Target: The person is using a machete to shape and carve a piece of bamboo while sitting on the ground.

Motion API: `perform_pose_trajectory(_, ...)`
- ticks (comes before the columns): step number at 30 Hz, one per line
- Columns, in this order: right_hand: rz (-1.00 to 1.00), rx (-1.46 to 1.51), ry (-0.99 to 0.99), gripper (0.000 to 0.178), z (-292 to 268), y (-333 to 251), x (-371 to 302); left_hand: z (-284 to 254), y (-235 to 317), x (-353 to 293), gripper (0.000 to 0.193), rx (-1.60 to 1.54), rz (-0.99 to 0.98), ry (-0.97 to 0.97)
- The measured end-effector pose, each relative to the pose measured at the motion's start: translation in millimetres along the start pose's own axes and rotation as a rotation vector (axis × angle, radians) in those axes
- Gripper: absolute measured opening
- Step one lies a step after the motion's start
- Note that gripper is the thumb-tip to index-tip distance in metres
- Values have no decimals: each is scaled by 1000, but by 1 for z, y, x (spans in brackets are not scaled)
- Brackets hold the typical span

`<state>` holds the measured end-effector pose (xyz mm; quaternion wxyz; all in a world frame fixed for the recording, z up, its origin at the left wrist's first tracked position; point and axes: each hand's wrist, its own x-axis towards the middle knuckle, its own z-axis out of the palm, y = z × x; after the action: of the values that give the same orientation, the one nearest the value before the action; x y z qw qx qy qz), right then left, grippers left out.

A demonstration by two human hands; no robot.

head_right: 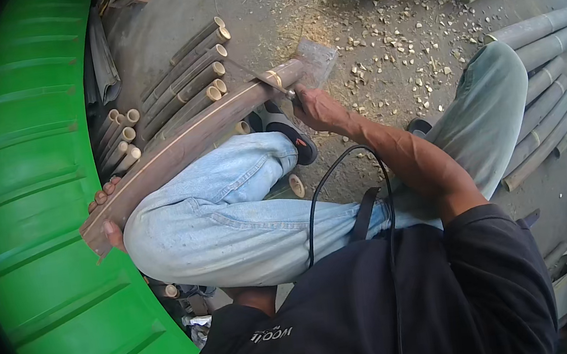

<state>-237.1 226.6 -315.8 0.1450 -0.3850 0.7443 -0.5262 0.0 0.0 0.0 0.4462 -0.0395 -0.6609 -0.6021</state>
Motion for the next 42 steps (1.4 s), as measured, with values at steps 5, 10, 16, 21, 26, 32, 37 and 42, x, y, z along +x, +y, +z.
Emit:
perform_pose_trajectory(5,29,-89,52,22,-6,10,0,-2,-6,-5,46,-102,21,149)
perform_pose_trajectory(10,38,-13,54,21,11,-5,3,-19,6,-12,45,45,-64,230)
perform_pose_trajectory(16,11,-46,-6,22,3,-3,-3,-11,-4,-12,47,22,-58,287)
perform_pose_trajectory(21,148,-66,-32,20,-7,7,1,6,1,-3,47,89,-76,289)
perform_pose_trajectory(26,78,-40,34,18,-9,20,1,18,-2,3,50,237,-135,919)
perform_pose_trajectory(32,281,-185,11,18,-14,15,-6,-6,-12,16,52,158,-191,1090)
perform_pose_trajectory(37,76,-139,-87,19,-12,-24,-2,-24,-28,13,51,-9,-30,504)
perform_pose_trajectory(42,49,-50,11,21,-14,-29,3,-23,-26,10,50,-27,44,200)
